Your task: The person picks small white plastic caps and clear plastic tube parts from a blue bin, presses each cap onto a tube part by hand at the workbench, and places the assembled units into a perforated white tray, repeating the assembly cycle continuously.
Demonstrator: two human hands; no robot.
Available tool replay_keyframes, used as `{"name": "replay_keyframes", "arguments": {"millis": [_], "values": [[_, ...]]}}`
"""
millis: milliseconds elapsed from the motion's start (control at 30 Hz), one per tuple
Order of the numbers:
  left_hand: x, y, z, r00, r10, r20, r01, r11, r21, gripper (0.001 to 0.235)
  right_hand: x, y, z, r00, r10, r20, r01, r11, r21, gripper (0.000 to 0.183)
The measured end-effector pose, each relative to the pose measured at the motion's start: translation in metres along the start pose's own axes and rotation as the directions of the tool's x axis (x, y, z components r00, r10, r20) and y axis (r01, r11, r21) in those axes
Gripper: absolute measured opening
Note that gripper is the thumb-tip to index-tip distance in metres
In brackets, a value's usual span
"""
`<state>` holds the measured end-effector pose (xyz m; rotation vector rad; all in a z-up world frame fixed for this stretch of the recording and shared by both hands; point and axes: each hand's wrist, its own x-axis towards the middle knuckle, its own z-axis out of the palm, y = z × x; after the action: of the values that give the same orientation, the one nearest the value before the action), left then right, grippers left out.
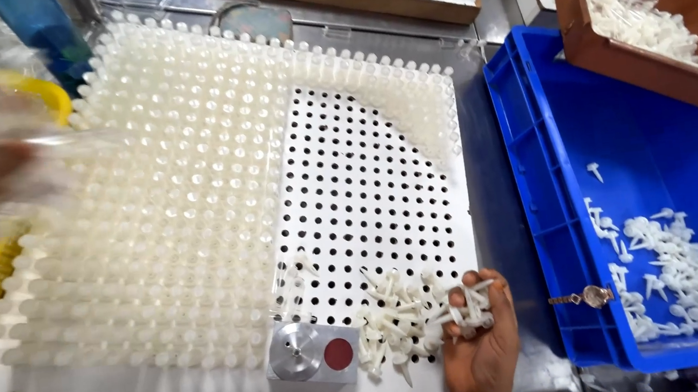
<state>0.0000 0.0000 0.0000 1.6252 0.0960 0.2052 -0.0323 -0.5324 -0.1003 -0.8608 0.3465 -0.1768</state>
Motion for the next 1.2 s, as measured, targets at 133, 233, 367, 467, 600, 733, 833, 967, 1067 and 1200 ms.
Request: {"name": "replay_keyframes", "arguments": {"millis": [133,233,367,467,600,733,833,967,1067,1200], "values": [[-0.006,0.02,0.161,0.982,0.0,0.188,0.006,0.999,-0.032,0.063,-0.001,-0.006,0.023,0.992,0.061,-0.114,-0.065,0.997,-0.035,0.027],[-0.005,0.015,0.223,0.912,0.012,0.409,-0.104,0.974,0.203,0.061,0.0,-0.009,0.034,0.981,0.109,-0.163,-0.117,0.992,-0.039,0.032],[-0.017,0.021,0.267,0.849,-0.186,0.495,-0.244,0.692,0.679,0.065,0.003,-0.005,0.035,0.992,0.101,-0.082,-0.107,0.991,-0.076,0.03],[-0.022,0.026,0.274,0.83,-0.166,0.533,-0.36,0.57,0.739,0.07,0.004,-0.001,0.034,0.996,0.083,-0.019,-0.085,0.991,-0.105,0.031],[-0.016,0.035,0.271,0.81,-0.24,0.534,-0.377,0.485,0.789,0.069,0.0,0.001,0.038,0.997,0.073,-0.008,-0.073,0.988,-0.137,0.033],[-0.012,0.012,0.264,0.776,-0.205,0.596,-0.446,0.49,0.749,0.067,-0.004,0.009,0.033,0.999,0.041,-0.012,-0.042,0.978,-0.205,0.031],[-0.011,0.006,0.262,0.743,-0.202,0.638,-0.489,0.486,0.724,0.07,-0.006,0.016,0.031,1.0,-0.002,0.012,0.005,0.967,-0.253,0.027],[-0.007,0.03,0.265,0.663,-0.392,0.637,-0.482,0.427,0.765,0.078,-0.011,0.018,0.037,0.999,-0.036,0.012,0.038,0.944,-0.328,0.022],[0.026,0.011,0.268,0.661,-0.323,0.677,-0.433,0.573,0.696,0.067,-0.009,0.02,0.032,0.999,-0.05,0.022,0.054,0.947,-0.318,0.022],[0.064,-0.016,0.303,0.766,0.103,0.634,-0.567,0.572,0.593,0.048,-0.011,0.023,0.034,0.998,-0.056,0.035,0.065,0.948,-0.312,0.022]]}}
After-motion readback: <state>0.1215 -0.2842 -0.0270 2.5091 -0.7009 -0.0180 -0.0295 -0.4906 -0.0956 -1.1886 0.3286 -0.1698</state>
